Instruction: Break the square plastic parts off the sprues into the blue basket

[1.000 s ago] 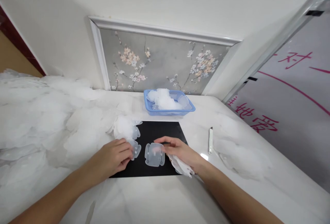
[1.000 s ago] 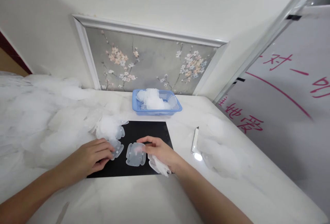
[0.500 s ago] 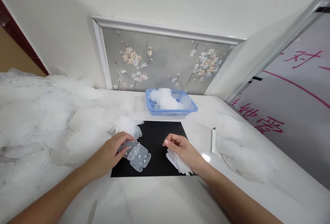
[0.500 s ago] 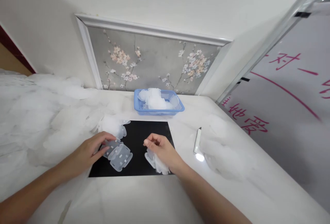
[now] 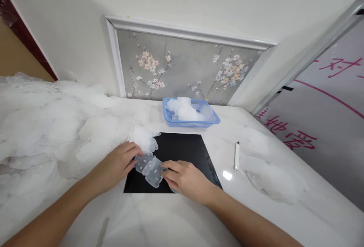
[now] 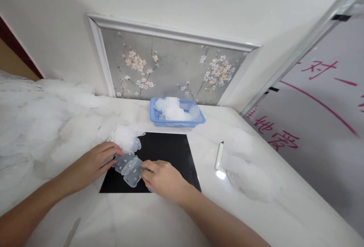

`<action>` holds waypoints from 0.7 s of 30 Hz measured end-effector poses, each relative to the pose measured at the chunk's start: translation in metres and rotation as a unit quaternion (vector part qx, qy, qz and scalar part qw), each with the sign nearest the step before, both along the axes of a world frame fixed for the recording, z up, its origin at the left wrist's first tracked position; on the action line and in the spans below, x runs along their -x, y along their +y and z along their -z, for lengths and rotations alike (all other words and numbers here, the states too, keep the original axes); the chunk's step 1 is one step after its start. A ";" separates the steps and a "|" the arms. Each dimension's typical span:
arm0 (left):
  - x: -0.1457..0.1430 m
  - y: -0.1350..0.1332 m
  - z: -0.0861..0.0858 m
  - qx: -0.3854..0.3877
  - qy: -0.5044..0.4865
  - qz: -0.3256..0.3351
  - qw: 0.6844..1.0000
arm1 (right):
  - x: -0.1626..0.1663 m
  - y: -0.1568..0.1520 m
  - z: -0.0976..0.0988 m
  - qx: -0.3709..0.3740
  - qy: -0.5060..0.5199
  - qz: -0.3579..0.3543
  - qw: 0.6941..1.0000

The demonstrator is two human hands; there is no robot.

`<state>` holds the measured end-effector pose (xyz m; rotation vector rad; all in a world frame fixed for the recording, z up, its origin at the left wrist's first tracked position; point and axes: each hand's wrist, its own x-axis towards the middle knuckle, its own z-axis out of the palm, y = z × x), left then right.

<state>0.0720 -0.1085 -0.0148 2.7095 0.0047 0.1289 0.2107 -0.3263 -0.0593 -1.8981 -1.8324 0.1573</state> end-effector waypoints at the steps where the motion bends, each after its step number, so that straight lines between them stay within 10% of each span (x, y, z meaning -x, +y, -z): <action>1: 0.000 0.001 0.001 -0.007 0.006 0.009 1.000 | 0.000 0.001 0.000 -0.011 0.040 0.012 0.999; 4: 0.001 0.002 0.003 -0.030 0.012 0.038 0.999 | -0.003 0.000 -0.004 -0.017 0.241 0.085 0.967; 11: -0.005 -0.001 0.008 -0.067 -0.030 0.098 0.993 | -0.026 -0.012 -0.015 0.064 0.592 0.187 0.781; 21: -0.003 -0.008 0.003 0.007 -0.027 0.122 0.992 | -0.052 -0.026 -0.009 0.085 0.595 0.147 0.785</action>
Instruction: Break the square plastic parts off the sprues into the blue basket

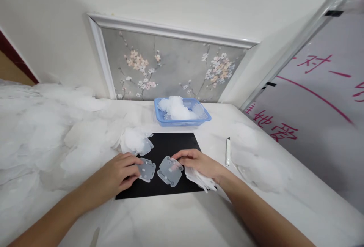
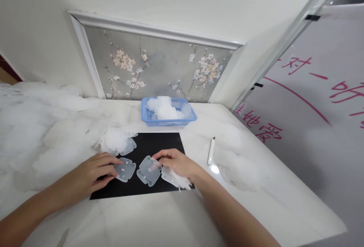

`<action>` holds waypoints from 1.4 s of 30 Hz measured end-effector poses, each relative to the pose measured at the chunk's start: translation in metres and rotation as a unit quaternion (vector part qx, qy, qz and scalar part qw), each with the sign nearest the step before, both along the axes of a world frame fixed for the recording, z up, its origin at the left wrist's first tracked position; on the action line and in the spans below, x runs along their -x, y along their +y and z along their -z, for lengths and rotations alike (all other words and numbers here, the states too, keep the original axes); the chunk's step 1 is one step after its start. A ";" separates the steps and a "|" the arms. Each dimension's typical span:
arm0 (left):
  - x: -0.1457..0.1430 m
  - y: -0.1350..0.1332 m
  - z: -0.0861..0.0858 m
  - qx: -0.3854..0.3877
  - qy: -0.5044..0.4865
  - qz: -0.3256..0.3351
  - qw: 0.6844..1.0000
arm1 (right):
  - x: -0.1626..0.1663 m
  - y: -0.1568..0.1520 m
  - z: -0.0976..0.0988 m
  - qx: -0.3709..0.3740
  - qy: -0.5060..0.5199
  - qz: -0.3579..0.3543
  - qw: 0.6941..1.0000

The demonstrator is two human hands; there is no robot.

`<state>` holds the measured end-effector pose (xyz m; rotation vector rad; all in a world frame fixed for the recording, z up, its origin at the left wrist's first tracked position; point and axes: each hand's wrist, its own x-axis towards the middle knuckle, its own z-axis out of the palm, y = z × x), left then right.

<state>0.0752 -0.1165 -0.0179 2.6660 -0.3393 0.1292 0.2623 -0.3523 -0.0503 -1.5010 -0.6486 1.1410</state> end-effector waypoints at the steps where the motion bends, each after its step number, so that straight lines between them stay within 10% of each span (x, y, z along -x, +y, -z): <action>1: 0.001 -0.001 -0.001 0.007 0.017 -0.009 1.000 | -0.001 0.000 0.001 -0.001 -0.002 0.000 1.000; 12: -0.002 0.004 0.004 0.041 0.037 -0.122 0.991 | 0.001 -0.001 -0.004 0.008 0.008 -0.009 1.000; 33: -0.002 -0.004 0.015 0.124 0.067 -0.140 0.980 | -0.002 0.010 -0.023 -0.020 -0.109 -0.001 0.994; 42: -0.004 -0.014 0.013 0.363 0.110 -0.224 0.898 | -0.108 0.102 -0.095 0.083 -0.489 0.148 0.856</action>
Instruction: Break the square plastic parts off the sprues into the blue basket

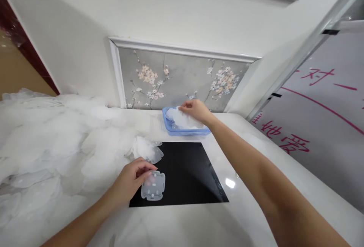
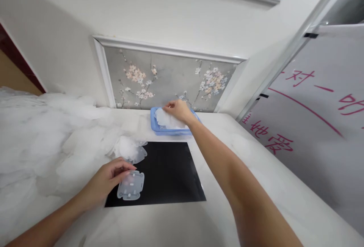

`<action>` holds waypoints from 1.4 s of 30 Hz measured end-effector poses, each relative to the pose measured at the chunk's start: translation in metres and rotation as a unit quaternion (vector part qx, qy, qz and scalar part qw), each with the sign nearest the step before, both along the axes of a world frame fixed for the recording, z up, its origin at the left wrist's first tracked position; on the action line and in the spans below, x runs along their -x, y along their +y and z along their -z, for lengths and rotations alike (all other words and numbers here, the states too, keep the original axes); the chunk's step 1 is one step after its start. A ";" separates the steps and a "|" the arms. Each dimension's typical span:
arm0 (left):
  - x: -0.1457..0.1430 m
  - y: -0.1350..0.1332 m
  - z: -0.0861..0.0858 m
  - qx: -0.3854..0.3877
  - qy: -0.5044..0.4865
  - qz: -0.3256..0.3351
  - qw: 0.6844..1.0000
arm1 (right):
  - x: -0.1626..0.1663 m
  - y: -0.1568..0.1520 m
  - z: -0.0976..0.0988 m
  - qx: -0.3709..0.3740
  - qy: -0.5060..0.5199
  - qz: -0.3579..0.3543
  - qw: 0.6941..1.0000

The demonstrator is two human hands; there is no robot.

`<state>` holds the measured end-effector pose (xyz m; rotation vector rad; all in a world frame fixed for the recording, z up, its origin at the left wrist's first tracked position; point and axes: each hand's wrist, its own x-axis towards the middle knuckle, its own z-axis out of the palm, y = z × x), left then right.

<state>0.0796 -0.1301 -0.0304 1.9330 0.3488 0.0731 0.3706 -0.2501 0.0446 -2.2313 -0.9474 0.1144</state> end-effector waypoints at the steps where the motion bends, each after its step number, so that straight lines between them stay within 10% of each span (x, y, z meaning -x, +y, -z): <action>1: 0.000 0.001 0.001 0.046 -0.001 -0.010 0.999 | -0.010 0.010 -0.001 0.009 -0.011 0.019 1.000; 7: 0.000 0.006 0.006 0.190 -0.021 -0.041 0.981 | -0.007 0.022 0.017 0.004 -0.110 0.045 0.993; 11: 0.001 0.003 0.005 0.198 -0.034 -0.056 0.978 | 0.065 -0.017 0.048 -0.014 -0.163 -0.108 0.981; 15: 0.001 -0.006 0.005 0.191 -0.037 -0.043 0.980 | 0.137 -0.060 0.087 -0.050 -0.381 -0.330 0.862; 19: -0.002 -0.006 0.010 -0.087 -0.090 -0.017 0.992 | 0.155 -0.081 0.104 -0.115 -0.421 -0.306 0.846; 22: -0.007 0.001 0.016 -0.376 -0.131 0.006 0.917 | 0.144 -0.085 0.103 -0.077 -0.414 -0.310 0.852; 28: -0.020 0.004 0.020 -0.542 -0.073 0.045 0.836 | 0.124 -0.089 0.105 -0.089 -0.242 -0.322 0.911; 35: -0.020 -0.003 0.006 -0.450 -0.097 0.036 0.887 | 0.131 -0.092 0.098 -0.137 0.057 -0.322 0.935; 42: -0.006 -0.018 0.002 -0.104 -0.032 -0.010 0.994 | 0.136 -0.083 0.092 -0.275 0.551 -0.118 0.779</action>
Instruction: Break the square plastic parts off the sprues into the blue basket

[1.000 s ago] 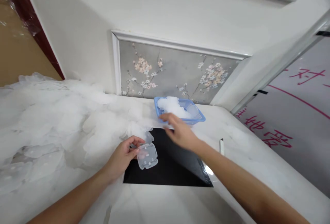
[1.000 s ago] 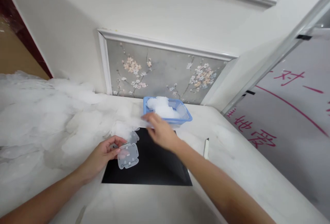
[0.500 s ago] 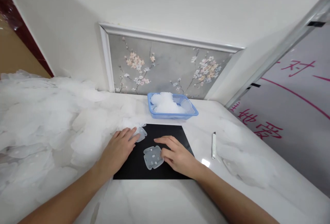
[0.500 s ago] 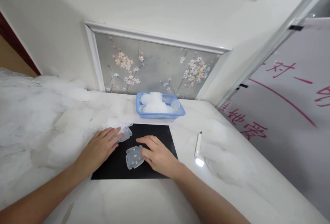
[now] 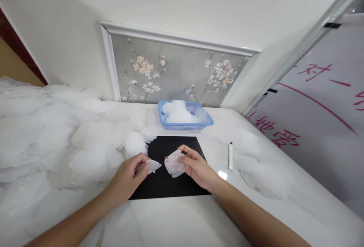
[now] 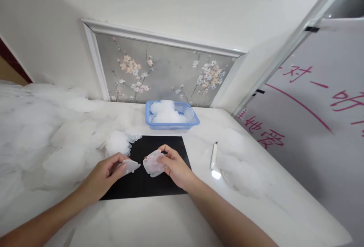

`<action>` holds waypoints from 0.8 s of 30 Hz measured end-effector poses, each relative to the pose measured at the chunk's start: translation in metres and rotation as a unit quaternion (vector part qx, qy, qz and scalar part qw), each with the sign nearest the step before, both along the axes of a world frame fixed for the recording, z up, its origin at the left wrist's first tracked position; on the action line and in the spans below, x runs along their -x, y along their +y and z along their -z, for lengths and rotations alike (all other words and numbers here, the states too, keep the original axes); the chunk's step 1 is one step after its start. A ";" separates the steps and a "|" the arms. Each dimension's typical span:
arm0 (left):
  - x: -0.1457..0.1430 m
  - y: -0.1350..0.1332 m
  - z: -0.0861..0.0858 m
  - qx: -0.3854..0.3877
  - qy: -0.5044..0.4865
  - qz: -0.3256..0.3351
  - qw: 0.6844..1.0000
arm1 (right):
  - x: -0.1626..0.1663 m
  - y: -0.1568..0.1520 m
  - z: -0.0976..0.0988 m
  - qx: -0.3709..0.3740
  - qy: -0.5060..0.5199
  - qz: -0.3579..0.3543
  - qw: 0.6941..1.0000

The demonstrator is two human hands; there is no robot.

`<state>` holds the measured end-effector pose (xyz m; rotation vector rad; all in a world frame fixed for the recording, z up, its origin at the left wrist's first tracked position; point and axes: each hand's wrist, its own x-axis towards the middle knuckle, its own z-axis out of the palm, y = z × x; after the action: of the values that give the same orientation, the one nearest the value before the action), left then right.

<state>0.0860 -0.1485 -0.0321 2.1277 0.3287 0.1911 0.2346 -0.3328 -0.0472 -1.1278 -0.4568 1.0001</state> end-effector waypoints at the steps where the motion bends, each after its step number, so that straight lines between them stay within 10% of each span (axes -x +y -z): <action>1: 0.002 -0.001 0.001 0.065 0.028 -0.013 0.997 | -0.002 0.000 0.001 0.008 0.033 0.005 0.999; 6: 0.003 0.003 0.002 0.349 0.090 -0.050 0.932 | -0.013 -0.004 0.006 0.028 0.114 -0.011 0.993; 14: -0.003 0.005 -0.003 0.547 0.098 -0.048 0.830 | -0.011 -0.008 0.002 0.033 0.093 -0.044 0.994; 19: -0.004 0.002 -0.007 0.595 0.105 -0.015 0.797 | -0.004 -0.010 0.002 0.088 -0.132 -0.013 0.987; 24: -0.002 0.000 -0.009 0.610 0.101 0.013 0.785 | 0.000 -0.012 0.005 0.046 -0.453 -0.009 0.890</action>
<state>0.0882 -0.1480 -0.0234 0.8408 0.3937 -0.2389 0.2349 -0.3447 -0.0519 -1.6546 -1.1739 0.4498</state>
